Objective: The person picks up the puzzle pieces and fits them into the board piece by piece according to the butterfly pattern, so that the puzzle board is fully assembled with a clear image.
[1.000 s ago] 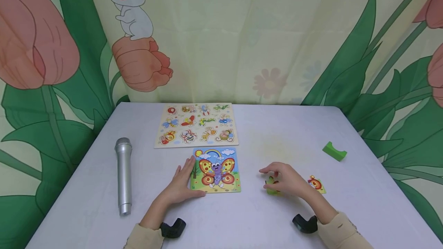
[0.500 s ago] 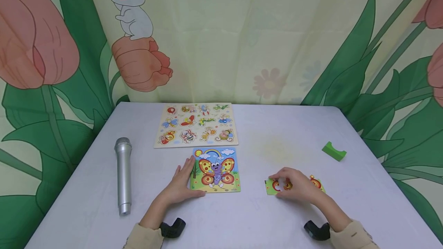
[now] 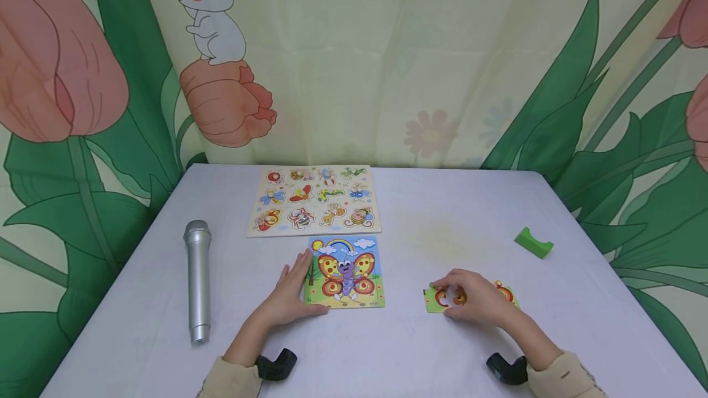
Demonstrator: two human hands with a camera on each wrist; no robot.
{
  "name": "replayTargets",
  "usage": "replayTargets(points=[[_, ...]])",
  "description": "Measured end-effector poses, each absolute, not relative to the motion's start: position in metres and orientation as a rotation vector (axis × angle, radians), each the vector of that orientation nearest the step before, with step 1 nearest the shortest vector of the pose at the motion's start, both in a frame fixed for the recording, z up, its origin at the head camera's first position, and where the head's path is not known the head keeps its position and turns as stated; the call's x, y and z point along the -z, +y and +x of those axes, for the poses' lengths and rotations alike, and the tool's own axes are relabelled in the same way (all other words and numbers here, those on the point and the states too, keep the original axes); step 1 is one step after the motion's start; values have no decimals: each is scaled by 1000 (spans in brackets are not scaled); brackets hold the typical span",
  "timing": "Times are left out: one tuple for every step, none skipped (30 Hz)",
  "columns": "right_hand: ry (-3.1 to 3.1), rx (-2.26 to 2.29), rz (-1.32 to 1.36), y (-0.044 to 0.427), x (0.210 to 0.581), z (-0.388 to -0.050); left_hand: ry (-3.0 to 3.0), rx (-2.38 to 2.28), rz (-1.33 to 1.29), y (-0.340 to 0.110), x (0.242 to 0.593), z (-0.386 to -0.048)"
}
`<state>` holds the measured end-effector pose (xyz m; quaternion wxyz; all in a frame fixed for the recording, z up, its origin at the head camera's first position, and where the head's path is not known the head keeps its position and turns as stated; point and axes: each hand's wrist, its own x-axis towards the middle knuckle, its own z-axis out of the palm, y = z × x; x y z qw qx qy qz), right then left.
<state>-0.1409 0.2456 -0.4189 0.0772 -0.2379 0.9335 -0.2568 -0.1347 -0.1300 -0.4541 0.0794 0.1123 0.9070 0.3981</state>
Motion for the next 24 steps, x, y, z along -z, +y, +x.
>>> replayTargets(points=[[2799,769,-711,245,419,-141,2714,-1189,332,-130,454,-135],[2800,769,-713,244,419,-141,2715,-1187,329,-130,454,-135],[2801,765,-718,244,419,-141,2718,-1179,325,-130,455,-135],[2805,759,-719,243,419,-141,2720,-1175,323,-130,455,-135],[2807,755,-720,243,419,-141,2720,-1174,322,-130,455,-135],[2811,749,-715,242,419,-141,2721,-1174,325,-130,455,-135],[2814,742,-708,241,419,-141,2720,-1171,324,-130,456,-135],[2815,738,-701,240,418,-140,2720,-1170,326,-130,456,-135],[2817,733,-694,239,418,-141,2719,-1171,328,-130,456,-135],[2818,728,-692,238,418,-141,2719,-1175,331,-130,456,-135],[2818,725,-692,237,418,-141,2718,-1177,332,-130,456,-135],[2819,720,-693,236,417,-141,2719,-1179,336,-130,456,-135],[2816,718,-697,235,417,-141,2719,-1178,336,-131,456,-135],[2813,722,-703,234,417,-141,2720,-1179,338,-131,456,-135],[2810,724,-714,233,417,-141,2719,-1181,339,-131,456,-135],[2809,724,-720,232,418,-142,2721,-1179,338,-131,456,-135],[2810,720,-727,231,417,-142,2721,-1177,337,-131,456,-135],[2811,716,-730,229,417,-142,2721,-1176,337,-131,456,-135],[2812,713,-729,226,417,-142,2722,-1173,335,-131,456,-135],[2814,710,-733,224,416,-142,2721,-1174,334,-130,456,-135],[2817,700,-733,221,416,-143,2721,-1176,334,-130,456,-135],[2819,693,-731,218,415,-143,2722,-1173,332,-130,456,-135],[2821,689,-735,215,414,-143,2722,-1175,333,-130,456,-135],[2819,694,-735,212,413,-143,2722,-1174,332,-130,456,-136]])
